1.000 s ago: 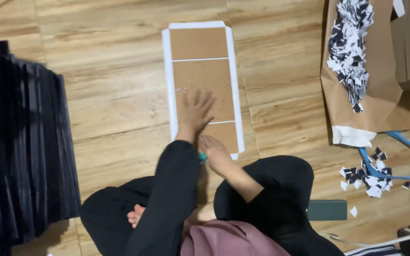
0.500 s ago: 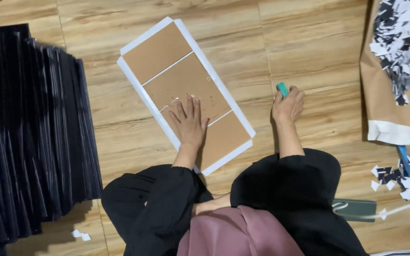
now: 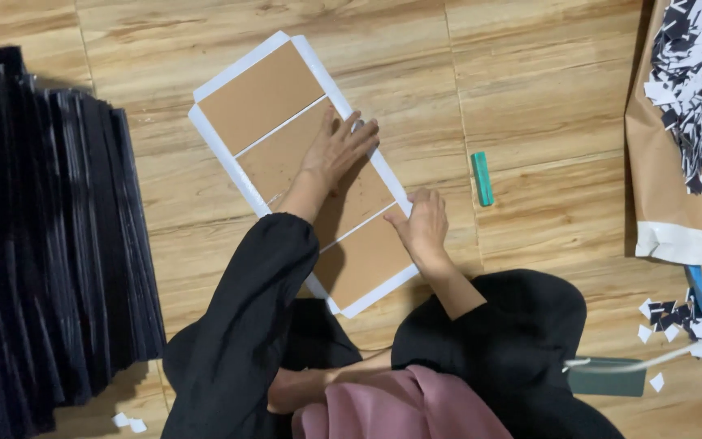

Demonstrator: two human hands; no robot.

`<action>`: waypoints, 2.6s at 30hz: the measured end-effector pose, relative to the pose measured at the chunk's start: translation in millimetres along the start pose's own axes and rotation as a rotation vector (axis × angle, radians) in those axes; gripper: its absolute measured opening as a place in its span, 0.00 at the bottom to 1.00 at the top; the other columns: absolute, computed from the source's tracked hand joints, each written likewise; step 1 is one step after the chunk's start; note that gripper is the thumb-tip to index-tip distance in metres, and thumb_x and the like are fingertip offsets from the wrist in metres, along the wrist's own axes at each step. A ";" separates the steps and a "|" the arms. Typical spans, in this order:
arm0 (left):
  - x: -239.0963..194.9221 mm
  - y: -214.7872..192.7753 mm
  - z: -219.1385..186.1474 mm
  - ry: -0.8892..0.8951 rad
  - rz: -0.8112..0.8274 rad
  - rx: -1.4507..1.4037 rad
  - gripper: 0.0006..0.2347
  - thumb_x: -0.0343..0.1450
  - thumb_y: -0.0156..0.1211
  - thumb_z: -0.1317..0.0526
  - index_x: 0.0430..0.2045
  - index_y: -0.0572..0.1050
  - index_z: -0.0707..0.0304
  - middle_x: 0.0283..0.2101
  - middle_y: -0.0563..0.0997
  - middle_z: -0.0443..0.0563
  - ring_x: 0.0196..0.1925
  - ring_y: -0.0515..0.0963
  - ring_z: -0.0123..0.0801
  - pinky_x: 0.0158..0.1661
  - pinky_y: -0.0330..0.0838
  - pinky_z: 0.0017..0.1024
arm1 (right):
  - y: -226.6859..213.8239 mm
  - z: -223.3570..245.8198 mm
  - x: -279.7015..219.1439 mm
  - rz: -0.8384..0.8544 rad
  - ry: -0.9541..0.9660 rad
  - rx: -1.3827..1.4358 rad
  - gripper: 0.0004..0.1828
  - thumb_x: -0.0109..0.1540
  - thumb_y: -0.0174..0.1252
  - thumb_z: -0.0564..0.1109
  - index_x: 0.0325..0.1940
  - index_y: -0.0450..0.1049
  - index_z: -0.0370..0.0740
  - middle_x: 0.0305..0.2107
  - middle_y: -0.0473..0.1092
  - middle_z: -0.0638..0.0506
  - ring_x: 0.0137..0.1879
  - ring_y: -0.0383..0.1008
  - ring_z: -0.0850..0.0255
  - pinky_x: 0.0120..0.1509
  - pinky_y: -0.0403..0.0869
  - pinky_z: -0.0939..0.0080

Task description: Manually assembling cardboard folders by applying adhesive to the edges with a small tool and folding them into shape.

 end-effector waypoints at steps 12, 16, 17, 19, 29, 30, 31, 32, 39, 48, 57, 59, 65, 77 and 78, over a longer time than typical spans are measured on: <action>18.5 -18.3 3.8 0.081 -0.035 0.183 0.34 0.45 0.73 0.49 0.41 0.59 0.50 0.48 0.65 0.43 0.60 0.58 0.36 0.62 0.34 0.53 | 13.0 -11.9 15.5 0.043 0.018 0.016 0.34 0.40 0.70 0.50 0.42 0.60 0.43 0.36 0.63 0.47 0.48 0.65 0.47 0.53 0.62 0.48; 35.9 23.2 18.2 0.087 -0.061 0.127 0.44 0.33 0.74 0.43 0.41 0.58 0.47 0.47 0.67 0.40 0.55 0.64 0.34 0.62 0.35 0.53 | 10.6 -9.0 23.0 0.116 -0.023 -0.009 0.28 0.42 0.69 0.50 0.39 0.64 0.40 0.35 0.60 0.48 0.48 0.62 0.46 0.51 0.63 0.49; 40.7 32.9 23.5 0.068 -0.055 0.050 0.45 0.31 0.74 0.43 0.43 0.59 0.45 0.48 0.66 0.41 0.53 0.65 0.38 0.59 0.42 0.53 | 8.8 -6.3 25.2 0.121 -0.042 0.022 0.28 0.44 0.68 0.48 0.41 0.63 0.40 0.36 0.60 0.47 0.48 0.63 0.46 0.50 0.64 0.49; 37.6 41.1 35.6 0.045 -0.044 -0.031 0.47 0.28 0.74 0.43 0.44 0.61 0.44 0.48 0.66 0.43 0.52 0.66 0.42 0.55 0.49 0.52 | 7.3 -4.6 26.1 0.131 -0.064 0.053 0.28 0.45 0.67 0.46 0.44 0.62 0.39 0.36 0.60 0.46 0.47 0.64 0.45 0.48 0.65 0.48; 4.5 34.8 67.6 -0.167 -0.005 -0.080 0.44 0.38 0.68 0.37 0.49 0.57 0.40 0.50 0.65 0.45 0.58 0.60 0.41 0.58 0.42 0.54 | 8.3 12.8 19.6 0.247 -0.354 -0.118 0.31 0.52 0.59 0.44 0.58 0.60 0.49 0.35 0.61 0.50 0.44 0.65 0.51 0.45 0.69 0.51; 7.2 35.5 64.9 -0.151 -0.025 -0.098 0.47 0.38 0.71 0.40 0.54 0.55 0.33 0.51 0.66 0.46 0.59 0.59 0.46 0.58 0.40 0.58 | 9.2 14.4 19.3 0.228 -0.399 -0.173 0.29 0.53 0.58 0.44 0.58 0.61 0.48 0.36 0.60 0.49 0.43 0.65 0.51 0.44 0.70 0.51; -0.4 31.2 54.6 -0.158 -0.030 -0.095 0.47 0.38 0.71 0.40 0.54 0.55 0.33 0.51 0.66 0.46 0.59 0.59 0.46 0.58 0.40 0.58 | 10.2 14.8 19.8 0.224 -0.407 -0.174 0.29 0.53 0.58 0.44 0.58 0.61 0.48 0.36 0.60 0.49 0.43 0.65 0.51 0.44 0.70 0.51; -8.1 24.8 40.1 -0.122 -0.099 -0.136 0.39 0.44 0.69 0.44 0.52 0.59 0.36 0.53 0.65 0.45 0.60 0.56 0.47 0.57 0.39 0.60 | 11.3 14.8 18.0 0.204 -0.436 -0.202 0.27 0.54 0.56 0.44 0.58 0.62 0.47 0.36 0.60 0.49 0.43 0.64 0.51 0.43 0.70 0.52; -58.5 25.7 -20.0 -0.206 -0.143 -0.361 0.33 0.61 0.38 0.38 0.62 0.45 0.43 0.67 0.43 0.46 0.68 0.39 0.42 0.59 0.33 0.58 | 17.4 18.1 -4.7 0.202 -0.567 -0.258 0.25 0.57 0.52 0.46 0.59 0.61 0.42 0.39 0.59 0.46 0.43 0.64 0.48 0.42 0.69 0.52; -63.8 57.0 -22.5 -0.263 -0.430 -0.520 0.29 0.63 0.33 0.43 0.61 0.49 0.45 0.66 0.48 0.40 0.67 0.45 0.39 0.60 0.32 0.56 | -59.4 -55.1 42.6 -0.450 -0.098 -0.323 0.36 0.50 0.66 0.53 0.55 0.63 0.31 0.39 0.64 0.35 0.46 0.64 0.40 0.48 0.65 0.44; -61.6 67.0 -23.5 -0.304 -0.554 -0.528 0.22 0.65 0.31 0.58 0.57 0.55 0.48 0.63 0.54 0.38 0.65 0.50 0.38 0.61 0.35 0.54 | -15.9 29.5 48.8 -0.094 -0.570 0.022 0.18 0.49 0.64 0.44 0.43 0.73 0.45 0.31 0.68 0.51 0.43 0.69 0.51 0.48 0.68 0.56; -61.6 69.0 -21.8 -0.311 -0.551 -0.520 0.22 0.65 0.32 0.59 0.56 0.56 0.48 0.62 0.54 0.38 0.65 0.49 0.37 0.61 0.36 0.54 | -0.9 39.9 46.2 -0.061 -0.622 -0.052 0.16 0.50 0.63 0.45 0.41 0.73 0.48 0.29 0.66 0.54 0.41 0.69 0.55 0.46 0.68 0.58; -66.7 64.9 -26.2 -0.293 -0.552 -0.541 0.22 0.63 0.37 0.62 0.54 0.58 0.51 0.61 0.56 0.40 0.65 0.51 0.38 0.60 0.38 0.55 | -13.0 32.0 -7.4 -0.014 -0.779 -0.276 0.07 0.57 0.51 0.51 0.36 0.69 0.49 0.24 0.59 0.56 0.36 0.66 0.60 0.40 0.67 0.65; -63.9 63.8 -16.5 -0.322 -0.563 -0.565 0.28 0.62 0.40 0.63 0.60 0.49 0.48 0.61 0.56 0.41 0.64 0.52 0.37 0.61 0.38 0.52 | -20.3 3.1 -0.7 0.167 -0.835 -0.207 0.04 0.56 0.53 0.45 0.31 0.68 0.45 0.23 0.62 0.51 0.35 0.67 0.54 0.38 0.68 0.58; -66.3 63.0 -19.8 -0.324 -0.537 -0.585 0.29 0.61 0.40 0.64 0.61 0.46 0.49 0.61 0.55 0.41 0.64 0.52 0.36 0.62 0.38 0.51 | -14.9 -8.0 13.4 0.185 -0.766 -0.184 0.05 0.56 0.54 0.45 0.32 0.69 0.43 0.23 0.62 0.48 0.36 0.66 0.48 0.38 0.67 0.51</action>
Point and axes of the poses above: each hand's wrist, its own x-axis towards the middle knuckle, its own y-axis out of the palm, z = x × y, the point moved 5 cm from there along x, towards the middle knuckle
